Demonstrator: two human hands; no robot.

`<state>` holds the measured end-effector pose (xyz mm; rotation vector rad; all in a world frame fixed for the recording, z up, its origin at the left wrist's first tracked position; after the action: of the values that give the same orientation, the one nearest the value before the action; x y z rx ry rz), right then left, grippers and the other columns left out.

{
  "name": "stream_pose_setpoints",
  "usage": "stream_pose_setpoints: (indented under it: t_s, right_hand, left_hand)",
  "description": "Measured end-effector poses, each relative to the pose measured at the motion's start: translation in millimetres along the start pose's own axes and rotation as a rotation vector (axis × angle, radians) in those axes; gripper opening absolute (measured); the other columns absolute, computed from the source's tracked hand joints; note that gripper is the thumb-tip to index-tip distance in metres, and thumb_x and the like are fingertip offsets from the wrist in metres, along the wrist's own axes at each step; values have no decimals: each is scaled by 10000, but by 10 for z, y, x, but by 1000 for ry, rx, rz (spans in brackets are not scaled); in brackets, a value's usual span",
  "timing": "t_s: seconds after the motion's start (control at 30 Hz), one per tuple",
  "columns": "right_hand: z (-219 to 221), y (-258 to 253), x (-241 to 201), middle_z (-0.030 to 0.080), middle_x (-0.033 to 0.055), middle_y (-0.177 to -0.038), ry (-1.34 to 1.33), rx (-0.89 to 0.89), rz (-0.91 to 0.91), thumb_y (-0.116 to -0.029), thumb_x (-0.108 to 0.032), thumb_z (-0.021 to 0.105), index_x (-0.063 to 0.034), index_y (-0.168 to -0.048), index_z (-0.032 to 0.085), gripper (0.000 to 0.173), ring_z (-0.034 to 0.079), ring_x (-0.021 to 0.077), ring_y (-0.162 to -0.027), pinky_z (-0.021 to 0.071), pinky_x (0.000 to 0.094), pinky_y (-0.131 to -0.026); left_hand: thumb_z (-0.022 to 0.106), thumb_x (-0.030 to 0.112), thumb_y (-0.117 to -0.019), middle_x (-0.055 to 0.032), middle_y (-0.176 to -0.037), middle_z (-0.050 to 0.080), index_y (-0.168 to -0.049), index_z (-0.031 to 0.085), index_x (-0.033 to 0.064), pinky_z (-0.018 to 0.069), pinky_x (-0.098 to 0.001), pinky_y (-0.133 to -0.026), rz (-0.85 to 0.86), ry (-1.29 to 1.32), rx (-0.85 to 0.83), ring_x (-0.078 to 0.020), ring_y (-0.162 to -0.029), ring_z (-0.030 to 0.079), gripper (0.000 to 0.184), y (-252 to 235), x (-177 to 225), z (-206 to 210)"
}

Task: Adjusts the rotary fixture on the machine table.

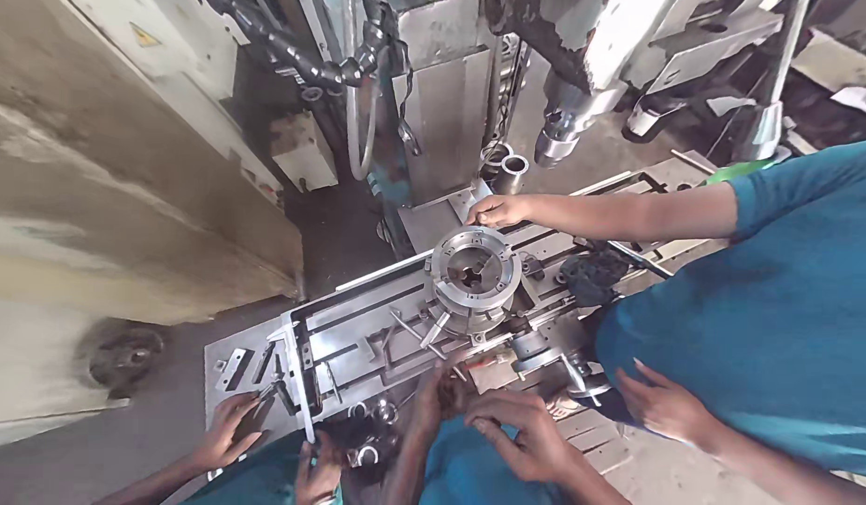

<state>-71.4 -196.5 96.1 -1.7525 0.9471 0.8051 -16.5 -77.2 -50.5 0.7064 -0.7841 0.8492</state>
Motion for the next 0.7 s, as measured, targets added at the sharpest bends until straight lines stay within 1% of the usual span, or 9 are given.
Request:
stream_pose_setpoints:
  t_s: [0.1,0.17,0.23,0.3,0.4,0.43,0.57,0.63,0.7]
  right_hand:
    - [-48,-3,73,752,54,-961,37,19,-2,-1036,-196,556,-46,-992,736,238,696,64,-804,595,219,-735]
    - [-86,-13,98,754,52,-964,74,18,11,-1038,-211,547,-53,-990,738,252,692,63,-797,588,218,-728]
    - [-112,-6,120,752,50,-956,76,25,17,-1034,-210,548,-53,-989,742,253,684,61,-778,583,217,-709]
    - [-156,15,139,752,54,-956,67,34,18,-1032,-205,549,-52,-993,736,245,685,64,-783,581,219,-710]
    - [-172,72,177,753,50,-947,47,32,20,-1037,-207,547,-53,-997,737,248,686,63,-788,583,220,-716]
    - [-161,86,190,752,49,-942,40,32,28,-1039,-209,546,-53,-996,737,250,684,64,-784,582,224,-716]
    - [-196,119,237,751,46,-949,26,20,72,-1042,-208,550,-55,-997,740,247,682,55,-787,583,219,-720]
    - [-229,105,263,756,44,-966,19,36,73,-1044,-204,551,-57,-996,741,245,695,56,-815,596,227,-742]
    - [-261,120,291,757,47,-967,18,48,85,-1045,-207,547,-53,-1001,741,252,695,56,-817,594,230,-743]
  left_hand:
    - [29,383,-1065,18,-553,600,-1386,578,4,382,-193,-384,-138,89,91,-23,-388,436,741,-83,-285,-118]
    - [-67,483,-1039,40,-481,524,-1227,685,18,314,-189,-341,-189,204,217,-15,-344,362,904,-174,-325,-345]
    - [-35,649,-1008,53,-433,431,-1014,725,36,268,-199,-327,-232,310,370,-25,-323,309,976,-296,-263,-639]
    - [81,627,-1051,75,-416,355,-802,633,123,269,-204,-325,-206,248,474,-33,-315,291,788,-431,-5,-813]
    - [79,468,-1094,114,-434,337,-1221,653,78,282,-173,-340,-2,77,333,4,-331,276,705,-460,611,-838]
    - [121,453,-1092,120,-436,340,-1281,628,71,285,-165,-343,65,27,251,14,-332,278,662,-411,796,-778]
    - [546,640,-960,108,-521,500,-1301,665,183,359,-158,-365,190,-56,-13,27,-374,386,583,-60,769,-254]
    - [557,653,-948,87,-552,539,-1270,690,163,378,-168,-369,172,-58,-9,15,-388,412,601,44,493,-111]
    - [486,591,-1015,69,-576,576,-1218,724,106,377,-169,-369,134,-82,52,13,-395,417,577,57,233,-85]
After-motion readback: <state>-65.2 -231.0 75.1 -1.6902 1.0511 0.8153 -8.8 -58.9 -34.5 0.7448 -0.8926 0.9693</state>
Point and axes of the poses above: each hand's wrist, its own y-axis away from the middle knuckle, its own z-axis out of the palm, x = y × z, the point moved 8 cm from there along -y, towards the middle knuckle
